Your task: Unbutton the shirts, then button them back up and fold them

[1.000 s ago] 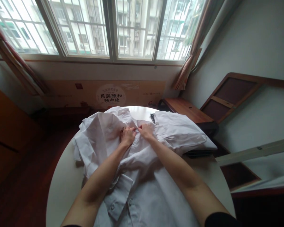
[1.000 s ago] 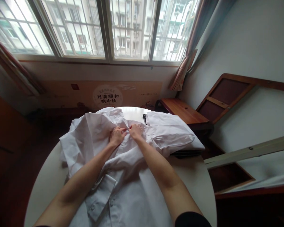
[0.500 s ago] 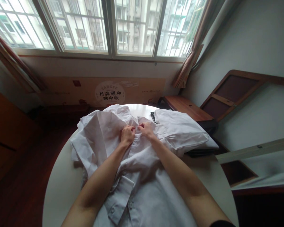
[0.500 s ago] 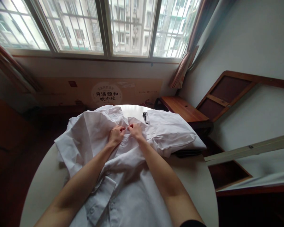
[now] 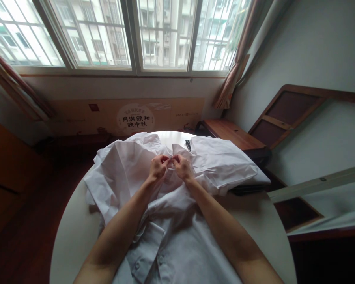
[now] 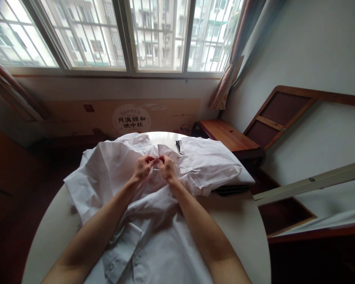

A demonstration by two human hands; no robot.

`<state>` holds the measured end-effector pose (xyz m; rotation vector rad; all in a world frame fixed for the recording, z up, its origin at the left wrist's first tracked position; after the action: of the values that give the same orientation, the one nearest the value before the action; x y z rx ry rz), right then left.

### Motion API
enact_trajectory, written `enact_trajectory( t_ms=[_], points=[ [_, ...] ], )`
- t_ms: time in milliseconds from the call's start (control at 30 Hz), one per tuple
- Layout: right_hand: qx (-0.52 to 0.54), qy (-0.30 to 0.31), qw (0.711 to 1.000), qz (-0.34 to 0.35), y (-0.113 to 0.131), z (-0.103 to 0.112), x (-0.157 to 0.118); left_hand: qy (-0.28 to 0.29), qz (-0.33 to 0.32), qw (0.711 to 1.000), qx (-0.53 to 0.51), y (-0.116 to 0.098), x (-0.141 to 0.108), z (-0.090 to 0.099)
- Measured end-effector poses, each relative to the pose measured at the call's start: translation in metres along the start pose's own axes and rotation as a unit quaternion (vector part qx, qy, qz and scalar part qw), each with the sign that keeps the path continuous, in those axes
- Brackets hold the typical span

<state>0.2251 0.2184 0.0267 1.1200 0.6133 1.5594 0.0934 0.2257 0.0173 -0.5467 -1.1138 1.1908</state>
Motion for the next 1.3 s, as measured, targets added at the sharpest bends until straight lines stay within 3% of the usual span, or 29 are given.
enact_trajectory(
  t_ms=[233,400,500,700,867,1067,1200,1300],
  points=[
    [0.019,-0.058,0.998,-0.004,-0.005,-0.008,-0.004,-0.066,-0.007,0.998,-0.021,-0.003,-0.007,0.0],
    [0.123,-0.064,0.989,-0.05,-0.017,-0.015,-0.001,-0.069,-0.022,0.996,-0.047,-0.009,-0.011,0.001],
    [0.217,-0.044,0.97,-0.097,-0.025,-0.021,0.002,-0.069,-0.034,0.995,-0.071,-0.012,-0.013,0.004],
    [0.355,0.023,0.922,-0.152,-0.023,-0.028,-0.001,-0.023,0.019,0.976,-0.215,0.001,-0.01,-0.002],
    [0.377,0.014,0.904,-0.2,-0.022,-0.03,-0.005,-0.068,0.029,0.984,-0.163,0.01,-0.011,-0.001],
    [0.319,0.0,0.934,-0.16,-0.023,-0.027,-0.003,-0.054,0.008,0.992,-0.11,0.007,-0.014,-0.002],
    [0.213,-0.01,0.972,-0.098,-0.016,-0.022,-0.004,-0.052,0.053,0.985,-0.158,0.008,-0.01,0.001],
    [0.158,-0.019,0.985,-0.062,-0.009,-0.018,-0.006,-0.038,0.068,0.977,-0.198,0.008,-0.005,0.004]
  ],
)
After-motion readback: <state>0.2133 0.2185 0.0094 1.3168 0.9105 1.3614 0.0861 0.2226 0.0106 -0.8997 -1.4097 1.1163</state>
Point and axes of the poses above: each hand's wrist, its own x-axis towards the middle knuckle, its own z-axis out of the back of the hand, y = z × x, the point moved 5 cm from there along x, towards the middle knuckle, and after that the axes turned 2 degrees about x, right-handed, at the moved point
